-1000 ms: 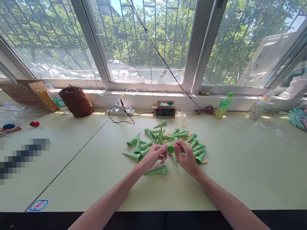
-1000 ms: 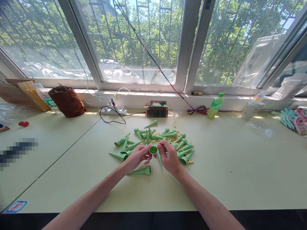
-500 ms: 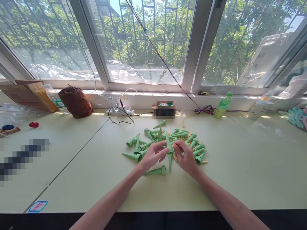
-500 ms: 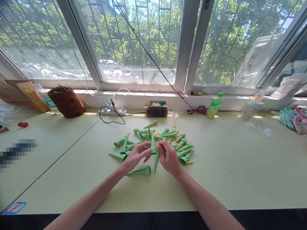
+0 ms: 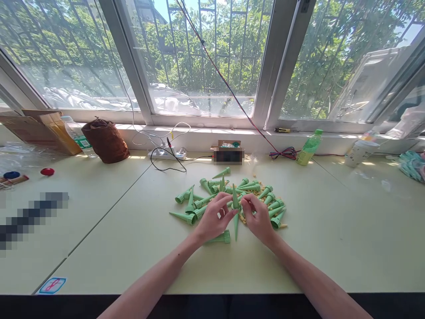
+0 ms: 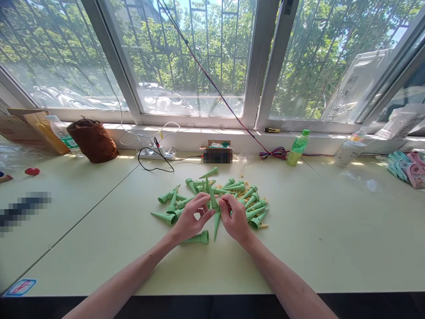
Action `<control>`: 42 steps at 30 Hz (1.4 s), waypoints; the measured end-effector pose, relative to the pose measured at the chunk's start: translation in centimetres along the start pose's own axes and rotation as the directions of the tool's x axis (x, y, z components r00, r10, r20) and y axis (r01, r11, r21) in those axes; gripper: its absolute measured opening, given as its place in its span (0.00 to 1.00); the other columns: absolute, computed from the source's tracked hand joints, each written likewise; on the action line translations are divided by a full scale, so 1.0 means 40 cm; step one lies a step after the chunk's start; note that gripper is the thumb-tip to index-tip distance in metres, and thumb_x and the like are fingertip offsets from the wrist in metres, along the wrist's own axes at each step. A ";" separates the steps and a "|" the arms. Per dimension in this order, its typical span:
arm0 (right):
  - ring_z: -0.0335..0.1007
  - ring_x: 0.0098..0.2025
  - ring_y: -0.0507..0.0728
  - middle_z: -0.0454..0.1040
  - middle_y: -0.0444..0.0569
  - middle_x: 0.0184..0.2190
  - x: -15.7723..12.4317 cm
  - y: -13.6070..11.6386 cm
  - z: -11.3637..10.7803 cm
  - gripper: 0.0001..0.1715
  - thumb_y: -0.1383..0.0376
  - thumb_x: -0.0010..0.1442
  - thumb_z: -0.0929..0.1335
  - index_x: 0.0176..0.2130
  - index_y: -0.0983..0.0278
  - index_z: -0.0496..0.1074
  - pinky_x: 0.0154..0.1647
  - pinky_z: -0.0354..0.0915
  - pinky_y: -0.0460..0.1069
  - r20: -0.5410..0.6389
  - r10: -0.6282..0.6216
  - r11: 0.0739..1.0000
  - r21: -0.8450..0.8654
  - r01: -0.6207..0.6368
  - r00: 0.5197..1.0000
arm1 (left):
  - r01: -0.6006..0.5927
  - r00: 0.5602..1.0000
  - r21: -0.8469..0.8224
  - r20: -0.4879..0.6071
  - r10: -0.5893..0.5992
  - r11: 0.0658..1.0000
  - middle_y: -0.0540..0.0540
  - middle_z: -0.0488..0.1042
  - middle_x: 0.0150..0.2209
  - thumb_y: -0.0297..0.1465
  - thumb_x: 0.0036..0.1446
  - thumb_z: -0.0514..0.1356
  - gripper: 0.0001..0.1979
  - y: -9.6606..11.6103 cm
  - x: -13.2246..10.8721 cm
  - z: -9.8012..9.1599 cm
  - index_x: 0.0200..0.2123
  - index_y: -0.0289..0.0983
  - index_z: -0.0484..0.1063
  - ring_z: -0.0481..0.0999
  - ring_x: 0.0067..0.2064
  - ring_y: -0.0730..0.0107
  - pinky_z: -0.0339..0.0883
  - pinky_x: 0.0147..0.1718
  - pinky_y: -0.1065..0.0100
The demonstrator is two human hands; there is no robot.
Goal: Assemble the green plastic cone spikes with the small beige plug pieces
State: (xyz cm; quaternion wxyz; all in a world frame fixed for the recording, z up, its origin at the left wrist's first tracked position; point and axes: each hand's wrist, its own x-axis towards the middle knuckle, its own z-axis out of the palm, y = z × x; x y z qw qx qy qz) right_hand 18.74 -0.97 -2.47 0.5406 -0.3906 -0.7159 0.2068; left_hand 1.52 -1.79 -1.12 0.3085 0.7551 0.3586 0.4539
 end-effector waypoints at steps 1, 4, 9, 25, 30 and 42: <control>0.57 0.23 0.50 0.63 0.40 0.23 0.000 0.000 0.000 0.13 0.60 0.70 0.61 0.33 0.62 0.65 0.25 0.57 0.45 -0.002 0.000 1.000 -0.002 0.000 1.000 | -0.018 1.000 0.017 -0.004 0.018 1.000 0.44 0.67 0.44 0.33 0.63 0.59 0.13 -0.002 0.000 0.001 0.50 0.38 0.71 0.68 0.29 0.79 0.69 0.25 0.75; 0.56 0.23 0.49 0.63 0.40 0.23 -0.002 0.001 0.000 0.13 0.60 0.70 0.61 0.33 0.62 0.65 0.25 0.56 0.45 -0.006 0.001 1.000 -0.004 -0.001 1.000 | -0.061 0.998 0.061 -0.012 0.062 0.996 0.44 0.67 0.45 0.32 0.63 0.59 0.14 -0.012 -0.001 0.003 0.52 0.39 0.70 0.68 0.28 0.80 0.69 0.24 0.75; 0.55 0.23 0.49 0.61 0.39 0.22 -0.001 -0.002 -0.002 0.14 0.61 0.70 0.61 0.32 0.62 0.64 0.25 0.55 0.45 -0.010 -0.006 1.000 -0.025 0.006 1.000 | -0.134 0.990 0.125 -0.029 0.139 0.983 0.43 0.66 0.47 0.30 0.64 0.58 0.15 -0.032 -0.003 0.006 0.54 0.41 0.70 0.67 0.26 0.82 0.68 0.23 0.75; 0.55 0.21 0.50 0.59 0.38 0.20 -0.005 -0.006 0.004 0.16 0.57 0.70 0.59 0.32 0.61 0.62 0.23 0.55 0.45 -0.127 0.104 0.995 0.011 -0.103 0.986 | 0.004 0.989 0.139 -0.149 0.017 0.990 0.46 0.70 0.40 0.38 0.65 0.57 0.12 -0.022 -0.002 0.016 0.47 0.37 0.69 0.66 0.26 0.79 0.63 0.23 0.76; 0.55 0.20 0.50 0.59 0.38 0.19 -0.005 -0.001 0.004 0.16 0.56 0.70 0.60 0.32 0.60 0.61 0.22 0.55 0.45 -0.128 0.110 0.994 0.013 -0.109 0.986 | 0.158 0.987 0.040 -0.018 -0.157 0.987 0.50 0.67 0.20 0.46 0.67 0.50 0.27 -0.018 0.003 0.011 0.25 0.33 0.72 0.63 0.22 0.76 0.57 0.23 0.74; 0.57 0.22 0.49 0.62 0.40 0.22 -0.002 -0.005 0.004 0.15 0.60 0.70 0.61 0.32 0.62 0.64 0.25 0.57 0.44 0.000 0.013 1.000 0.014 -0.013 1.000 | 0.422 0.903 -0.247 0.200 -0.381 0.872 0.50 0.65 0.17 0.54 0.64 0.48 0.33 -0.011 0.008 0.006 0.24 0.32 0.71 0.60 0.17 0.79 0.51 0.18 0.74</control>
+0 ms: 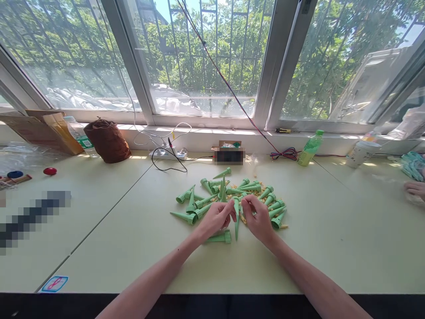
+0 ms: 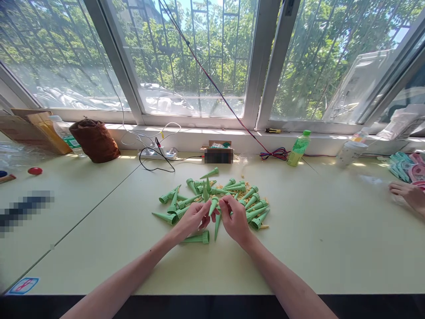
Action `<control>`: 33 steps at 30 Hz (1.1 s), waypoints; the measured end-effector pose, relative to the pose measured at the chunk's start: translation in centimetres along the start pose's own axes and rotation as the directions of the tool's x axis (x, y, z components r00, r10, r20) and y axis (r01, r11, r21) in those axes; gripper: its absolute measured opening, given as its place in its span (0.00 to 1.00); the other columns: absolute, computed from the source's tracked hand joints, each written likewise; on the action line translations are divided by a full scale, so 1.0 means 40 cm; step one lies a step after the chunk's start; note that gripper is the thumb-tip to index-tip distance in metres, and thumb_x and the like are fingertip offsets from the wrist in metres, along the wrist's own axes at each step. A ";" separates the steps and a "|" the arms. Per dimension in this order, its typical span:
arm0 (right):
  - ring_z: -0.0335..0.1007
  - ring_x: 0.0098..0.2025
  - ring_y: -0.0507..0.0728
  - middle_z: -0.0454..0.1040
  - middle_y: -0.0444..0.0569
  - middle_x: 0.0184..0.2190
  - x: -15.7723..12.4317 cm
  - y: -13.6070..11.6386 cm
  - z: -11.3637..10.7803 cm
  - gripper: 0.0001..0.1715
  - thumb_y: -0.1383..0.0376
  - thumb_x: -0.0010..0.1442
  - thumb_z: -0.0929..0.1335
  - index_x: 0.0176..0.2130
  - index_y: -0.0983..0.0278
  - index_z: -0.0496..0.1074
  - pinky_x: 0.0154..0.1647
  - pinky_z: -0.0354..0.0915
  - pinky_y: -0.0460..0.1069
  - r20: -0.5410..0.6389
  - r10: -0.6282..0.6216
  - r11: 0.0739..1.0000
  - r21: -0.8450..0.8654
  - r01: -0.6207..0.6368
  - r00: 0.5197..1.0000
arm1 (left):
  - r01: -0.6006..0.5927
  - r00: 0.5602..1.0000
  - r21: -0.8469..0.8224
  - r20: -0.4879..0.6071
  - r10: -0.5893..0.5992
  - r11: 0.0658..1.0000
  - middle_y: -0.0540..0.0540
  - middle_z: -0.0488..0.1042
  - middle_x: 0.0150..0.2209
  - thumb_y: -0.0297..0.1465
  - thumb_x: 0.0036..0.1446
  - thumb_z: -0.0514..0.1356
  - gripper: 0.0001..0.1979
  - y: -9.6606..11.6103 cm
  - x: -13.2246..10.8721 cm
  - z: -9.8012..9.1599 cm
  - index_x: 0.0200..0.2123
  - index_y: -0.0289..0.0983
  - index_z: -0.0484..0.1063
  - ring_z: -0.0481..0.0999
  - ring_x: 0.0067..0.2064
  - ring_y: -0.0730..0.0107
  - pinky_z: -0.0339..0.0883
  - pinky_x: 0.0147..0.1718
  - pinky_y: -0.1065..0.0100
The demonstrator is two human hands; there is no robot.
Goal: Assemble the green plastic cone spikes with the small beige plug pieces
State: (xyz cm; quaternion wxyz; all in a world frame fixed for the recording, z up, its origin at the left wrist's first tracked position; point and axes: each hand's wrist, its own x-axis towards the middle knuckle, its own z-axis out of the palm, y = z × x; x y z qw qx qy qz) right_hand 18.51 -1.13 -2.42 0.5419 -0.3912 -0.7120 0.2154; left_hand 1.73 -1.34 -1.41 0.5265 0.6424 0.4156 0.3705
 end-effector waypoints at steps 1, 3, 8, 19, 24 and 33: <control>0.56 0.22 0.49 0.62 0.40 0.22 0.000 0.000 0.000 0.15 0.59 0.70 0.61 0.32 0.62 0.63 0.24 0.57 0.44 0.000 0.001 1.000 0.002 -0.001 1.000 | 0.009 1.000 -0.012 0.010 -0.008 1.000 0.51 0.64 0.17 0.54 0.64 0.49 0.32 0.001 0.000 -0.002 0.24 0.33 0.71 0.59 0.17 0.79 0.50 0.18 0.74; 0.57 0.22 0.49 0.63 0.40 0.22 0.000 -0.001 -0.002 0.15 0.59 0.70 0.61 0.32 0.62 0.63 0.24 0.57 0.44 0.001 0.000 1.000 0.004 0.000 1.000 | 0.003 1.000 -0.035 0.025 -0.003 0.999 0.52 0.63 0.16 0.53 0.63 0.50 0.30 0.004 -0.001 -0.005 0.26 0.33 0.70 0.59 0.17 0.79 0.51 0.18 0.74; 0.57 0.23 0.49 0.64 0.40 0.23 0.000 0.000 -0.003 0.15 0.58 0.70 0.61 0.32 0.62 0.64 0.25 0.57 0.45 0.009 0.007 1.000 0.012 -0.007 1.000 | -0.042 0.999 -0.029 0.028 0.042 0.999 0.54 0.62 0.17 0.51 0.63 0.54 0.24 0.011 -0.004 -0.008 0.29 0.35 0.67 0.59 0.18 0.79 0.52 0.19 0.74; 0.52 0.21 0.49 0.58 0.39 0.21 0.001 0.001 -0.005 0.18 0.58 0.71 0.59 0.30 0.61 0.61 0.23 0.53 0.45 0.015 0.017 1.000 -0.018 -0.016 1.000 | -0.248 0.955 0.278 -0.089 0.282 0.928 0.52 0.61 0.28 0.42 0.62 0.57 0.15 0.005 -0.005 0.002 0.31 0.36 0.61 0.63 0.26 0.77 0.62 0.23 0.75; 0.52 0.21 0.50 0.58 0.39 0.20 0.002 0.000 -0.006 0.19 0.58 0.71 0.59 0.28 0.61 0.60 0.23 0.52 0.46 0.024 0.015 1.000 -0.024 -0.014 1.000 | -0.311 0.930 0.378 -0.069 0.362 0.872 0.51 0.63 0.31 0.36 0.61 0.59 0.09 0.008 -0.009 0.000 0.35 0.35 0.66 0.66 0.27 0.77 0.66 0.24 0.74; 0.53 0.22 0.50 0.59 0.39 0.21 0.005 -0.005 -0.009 0.19 0.59 0.71 0.59 0.28 0.61 0.61 0.24 0.53 0.46 0.035 0.001 0.999 -0.038 0.001 0.999 | -0.437 0.874 0.432 -0.001 0.485 0.789 0.45 0.68 0.40 0.35 0.66 0.56 0.13 -0.008 -0.008 -0.002 0.52 0.38 0.69 0.68 0.29 0.76 0.67 0.27 0.73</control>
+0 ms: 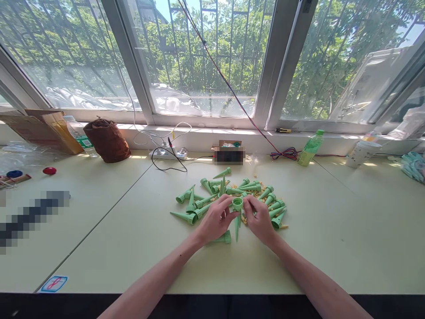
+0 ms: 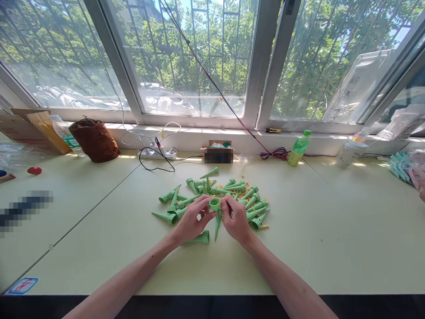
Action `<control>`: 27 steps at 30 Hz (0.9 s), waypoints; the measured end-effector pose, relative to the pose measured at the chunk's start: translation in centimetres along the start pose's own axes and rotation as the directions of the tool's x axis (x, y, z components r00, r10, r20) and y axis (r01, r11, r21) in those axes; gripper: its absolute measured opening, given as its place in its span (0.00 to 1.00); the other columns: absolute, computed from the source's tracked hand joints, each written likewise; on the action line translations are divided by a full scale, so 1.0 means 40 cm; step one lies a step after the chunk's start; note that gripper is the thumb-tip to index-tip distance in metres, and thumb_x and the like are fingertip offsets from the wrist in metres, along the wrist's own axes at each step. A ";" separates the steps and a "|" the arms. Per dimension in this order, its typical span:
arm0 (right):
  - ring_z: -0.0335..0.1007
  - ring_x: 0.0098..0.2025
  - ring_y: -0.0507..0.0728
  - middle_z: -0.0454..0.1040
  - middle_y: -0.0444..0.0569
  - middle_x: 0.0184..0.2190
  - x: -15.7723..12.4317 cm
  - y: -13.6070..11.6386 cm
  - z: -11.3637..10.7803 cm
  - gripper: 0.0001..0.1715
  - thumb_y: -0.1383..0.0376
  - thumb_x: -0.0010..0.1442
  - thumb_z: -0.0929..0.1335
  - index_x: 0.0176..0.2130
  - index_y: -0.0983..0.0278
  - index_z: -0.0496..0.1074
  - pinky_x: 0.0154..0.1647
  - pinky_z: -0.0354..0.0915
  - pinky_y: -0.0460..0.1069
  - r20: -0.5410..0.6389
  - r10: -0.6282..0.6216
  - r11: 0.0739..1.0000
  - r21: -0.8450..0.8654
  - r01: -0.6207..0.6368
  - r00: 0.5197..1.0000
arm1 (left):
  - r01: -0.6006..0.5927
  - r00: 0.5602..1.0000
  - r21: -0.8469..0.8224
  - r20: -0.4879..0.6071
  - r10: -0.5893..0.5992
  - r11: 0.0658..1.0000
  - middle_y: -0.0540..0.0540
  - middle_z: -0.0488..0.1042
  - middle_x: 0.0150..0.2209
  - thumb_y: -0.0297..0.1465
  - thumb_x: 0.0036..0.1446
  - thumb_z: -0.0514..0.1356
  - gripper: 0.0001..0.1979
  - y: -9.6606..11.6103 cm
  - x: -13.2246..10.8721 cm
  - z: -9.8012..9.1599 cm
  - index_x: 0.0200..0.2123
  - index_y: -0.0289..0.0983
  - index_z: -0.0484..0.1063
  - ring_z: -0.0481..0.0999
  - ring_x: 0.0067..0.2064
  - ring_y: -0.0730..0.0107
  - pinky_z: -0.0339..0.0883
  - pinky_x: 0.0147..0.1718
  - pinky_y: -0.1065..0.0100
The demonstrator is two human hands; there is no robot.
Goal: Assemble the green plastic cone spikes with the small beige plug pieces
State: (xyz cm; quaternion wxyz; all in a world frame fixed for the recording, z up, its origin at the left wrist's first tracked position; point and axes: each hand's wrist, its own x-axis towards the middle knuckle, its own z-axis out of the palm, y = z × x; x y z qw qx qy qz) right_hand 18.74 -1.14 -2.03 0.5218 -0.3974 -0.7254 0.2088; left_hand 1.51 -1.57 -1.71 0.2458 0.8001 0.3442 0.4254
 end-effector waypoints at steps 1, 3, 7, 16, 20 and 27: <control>0.53 0.22 0.50 0.59 0.40 0.21 0.001 0.001 -0.001 0.19 0.59 0.71 0.59 0.28 0.61 0.61 0.24 0.53 0.46 -0.002 -0.002 1.000 -0.006 0.002 1.000 | -0.007 1.000 0.011 0.005 0.007 1.000 0.44 0.69 0.41 0.35 0.66 0.56 0.14 -0.002 -0.001 0.000 0.54 0.39 0.68 0.68 0.30 0.75 0.67 0.27 0.73; 0.54 0.22 0.50 0.60 0.40 0.20 0.001 0.001 -0.002 0.20 0.59 0.71 0.59 0.27 0.61 0.60 0.24 0.53 0.46 -0.003 -0.001 1.000 -0.011 0.001 1.000 | -0.016 1.000 0.027 0.010 0.016 1.000 0.43 0.69 0.45 0.34 0.67 0.54 0.16 -0.004 -0.003 0.000 0.57 0.41 0.66 0.69 0.32 0.74 0.67 0.29 0.73; 0.53 0.22 0.50 0.59 0.39 0.20 0.000 0.000 -0.001 0.19 0.60 0.70 0.59 0.28 0.61 0.61 0.24 0.53 0.45 -0.018 -0.003 1.000 -0.010 0.002 1.000 | -0.024 1.000 0.044 0.010 0.024 0.999 0.41 0.69 0.49 0.32 0.68 0.52 0.17 -0.004 -0.003 -0.001 0.59 0.43 0.65 0.70 0.35 0.72 0.68 0.32 0.72; 0.54 0.20 0.50 0.58 0.39 0.19 -0.011 0.010 0.010 0.18 0.57 0.71 0.59 0.29 0.60 0.58 0.23 0.53 0.46 -0.145 0.084 0.996 0.055 -0.077 0.986 | 0.223 0.964 -0.070 -0.135 -0.231 0.972 0.48 0.71 0.32 0.43 0.65 0.55 0.17 -0.008 0.007 0.008 0.36 0.35 0.71 0.65 0.25 0.77 0.61 0.23 0.74; 0.53 0.21 0.50 0.58 0.39 0.20 -0.010 0.008 0.008 0.17 0.58 0.71 0.60 0.30 0.60 0.60 0.24 0.53 0.45 -0.133 0.029 0.999 0.019 -0.027 0.991 | 0.413 0.908 -0.358 0.089 -0.410 0.837 0.48 0.68 0.22 0.52 0.65 0.47 0.32 0.002 0.017 -0.001 0.26 0.32 0.72 0.61 0.19 0.79 0.53 0.18 0.74; 0.55 0.22 0.49 0.62 0.39 0.21 -0.006 0.000 0.006 0.16 0.62 0.70 0.60 0.29 0.62 0.63 0.25 0.54 0.44 -0.042 -0.070 0.997 0.029 0.072 0.997 | 0.582 0.813 -0.478 0.307 -0.495 0.658 0.46 0.69 0.20 0.58 0.61 0.48 0.36 0.030 0.019 -0.011 0.27 0.30 0.74 0.61 0.18 0.77 0.53 0.16 0.74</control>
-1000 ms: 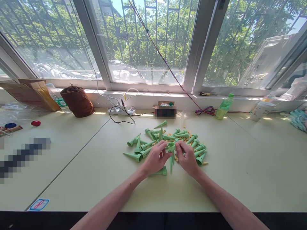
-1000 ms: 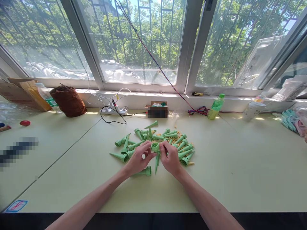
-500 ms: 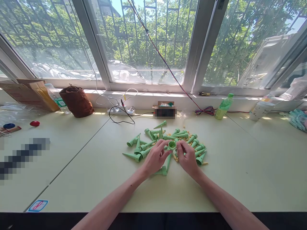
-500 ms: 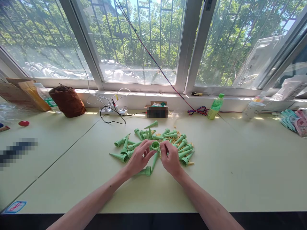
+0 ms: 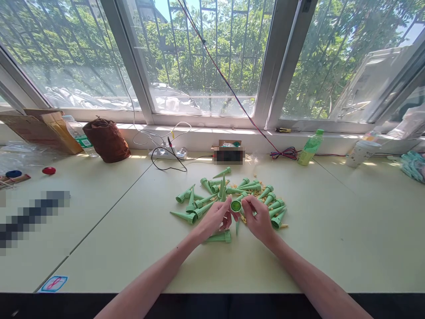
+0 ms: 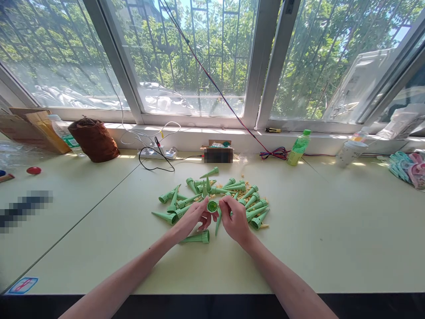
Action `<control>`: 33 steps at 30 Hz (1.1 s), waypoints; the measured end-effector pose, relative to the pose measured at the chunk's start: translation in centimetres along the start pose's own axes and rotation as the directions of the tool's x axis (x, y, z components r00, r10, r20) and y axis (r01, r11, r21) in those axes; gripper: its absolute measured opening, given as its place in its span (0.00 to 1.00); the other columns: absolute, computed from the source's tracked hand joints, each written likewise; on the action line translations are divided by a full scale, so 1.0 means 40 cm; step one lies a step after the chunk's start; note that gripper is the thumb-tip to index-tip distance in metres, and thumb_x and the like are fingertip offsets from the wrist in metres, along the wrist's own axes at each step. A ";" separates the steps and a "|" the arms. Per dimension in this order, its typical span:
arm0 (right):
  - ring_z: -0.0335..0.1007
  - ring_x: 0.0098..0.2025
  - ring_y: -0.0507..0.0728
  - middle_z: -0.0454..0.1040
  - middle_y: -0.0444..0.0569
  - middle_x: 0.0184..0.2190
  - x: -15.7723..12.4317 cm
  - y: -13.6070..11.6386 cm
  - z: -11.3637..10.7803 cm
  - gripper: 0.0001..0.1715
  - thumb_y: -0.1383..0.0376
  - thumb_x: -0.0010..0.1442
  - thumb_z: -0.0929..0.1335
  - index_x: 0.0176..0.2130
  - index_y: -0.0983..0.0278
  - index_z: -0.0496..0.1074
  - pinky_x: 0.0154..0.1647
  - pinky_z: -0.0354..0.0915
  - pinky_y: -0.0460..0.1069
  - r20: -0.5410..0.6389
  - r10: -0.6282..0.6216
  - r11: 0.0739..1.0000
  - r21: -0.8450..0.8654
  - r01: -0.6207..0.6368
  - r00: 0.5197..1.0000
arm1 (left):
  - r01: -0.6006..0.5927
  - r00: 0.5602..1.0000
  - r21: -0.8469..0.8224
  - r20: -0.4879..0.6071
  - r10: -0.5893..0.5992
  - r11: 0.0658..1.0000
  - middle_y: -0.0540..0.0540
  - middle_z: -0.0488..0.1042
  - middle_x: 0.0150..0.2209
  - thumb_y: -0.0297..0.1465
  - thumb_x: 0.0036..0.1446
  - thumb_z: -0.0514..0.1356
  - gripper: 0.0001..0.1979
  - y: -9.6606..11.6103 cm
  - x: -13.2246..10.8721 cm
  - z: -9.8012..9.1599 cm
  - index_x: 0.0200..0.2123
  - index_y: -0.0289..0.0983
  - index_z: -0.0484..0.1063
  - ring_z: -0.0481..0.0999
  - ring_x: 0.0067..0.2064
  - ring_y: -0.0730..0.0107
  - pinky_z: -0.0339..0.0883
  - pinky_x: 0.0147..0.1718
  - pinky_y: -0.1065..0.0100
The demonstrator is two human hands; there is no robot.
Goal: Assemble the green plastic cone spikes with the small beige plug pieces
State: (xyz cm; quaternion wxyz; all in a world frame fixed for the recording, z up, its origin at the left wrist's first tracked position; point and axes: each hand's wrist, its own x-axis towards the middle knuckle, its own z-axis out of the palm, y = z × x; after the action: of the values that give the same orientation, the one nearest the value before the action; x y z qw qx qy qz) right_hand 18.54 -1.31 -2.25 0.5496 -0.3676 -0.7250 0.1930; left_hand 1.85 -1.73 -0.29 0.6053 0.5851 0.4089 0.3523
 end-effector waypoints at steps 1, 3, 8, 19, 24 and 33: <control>0.55 0.22 0.49 0.62 0.39 0.21 0.001 0.000 -0.001 0.16 0.62 0.70 0.60 0.30 0.62 0.63 0.25 0.54 0.44 0.003 0.003 1.000 0.007 -0.004 1.000 | 0.001 1.000 -0.003 0.003 -0.001 1.000 0.47 0.68 0.19 0.58 0.60 0.49 0.35 0.000 0.000 0.000 0.28 0.30 0.74 0.60 0.18 0.77 0.53 0.16 0.73; 0.55 0.22 0.49 0.62 0.39 0.21 0.002 0.000 -0.002 0.16 0.62 0.70 0.61 0.30 0.62 0.63 0.24 0.54 0.44 0.011 0.009 1.000 0.017 -0.009 1.000 | -0.008 1.000 -0.011 0.018 0.009 1.000 0.48 0.66 0.18 0.57 0.61 0.50 0.34 -0.003 0.000 -0.003 0.28 0.30 0.73 0.60 0.18 0.77 0.53 0.17 0.73; 0.53 0.22 0.49 0.60 0.39 0.21 0.003 0.003 -0.005 0.16 0.62 0.70 0.61 0.29 0.62 0.62 0.24 0.53 0.45 0.015 0.022 1.000 -0.001 -0.022 1.000 | -0.052 0.998 -0.024 0.034 0.053 0.998 0.52 0.65 0.18 0.54 0.61 0.53 0.27 -0.007 0.000 -0.010 0.31 0.33 0.69 0.60 0.18 0.78 0.53 0.18 0.74; 0.52 0.23 0.49 0.60 0.39 0.21 0.002 0.007 -0.009 0.16 0.61 0.69 0.61 0.29 0.62 0.64 0.24 0.52 0.45 0.051 0.085 0.996 -0.002 -0.085 0.995 | -0.213 0.975 0.131 -0.032 0.219 0.968 0.55 0.62 0.22 0.43 0.59 0.61 0.20 -0.030 0.006 -0.010 0.46 0.35 0.67 0.61 0.22 0.78 0.57 0.20 0.75; 0.53 0.23 0.50 0.59 0.40 0.22 0.002 0.011 -0.008 0.17 0.59 0.69 0.61 0.30 0.63 0.65 0.25 0.52 0.46 0.065 0.114 0.993 -0.009 -0.114 0.991 | -0.315 0.938 0.294 -0.051 0.344 0.902 0.48 0.68 0.38 0.39 0.60 0.61 0.15 -0.028 0.002 -0.007 0.47 0.37 0.68 0.66 0.28 0.78 0.66 0.26 0.73; 0.52 0.22 0.49 0.59 0.39 0.21 0.008 0.007 -0.008 0.16 0.60 0.68 0.62 0.29 0.63 0.65 0.24 0.53 0.45 0.047 0.106 0.994 -0.001 -0.106 0.993 | -0.340 0.918 0.386 -0.061 0.392 0.858 0.47 0.67 0.41 0.36 0.61 0.60 0.12 -0.030 0.004 -0.008 0.46 0.38 0.70 0.67 0.29 0.78 0.68 0.26 0.74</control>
State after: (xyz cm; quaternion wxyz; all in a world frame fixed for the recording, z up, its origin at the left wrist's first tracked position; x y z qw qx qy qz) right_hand 18.89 -0.91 -2.13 0.5215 -0.4007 -0.7170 0.2310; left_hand 1.57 -1.53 -1.51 0.3772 0.7292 0.3893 0.4176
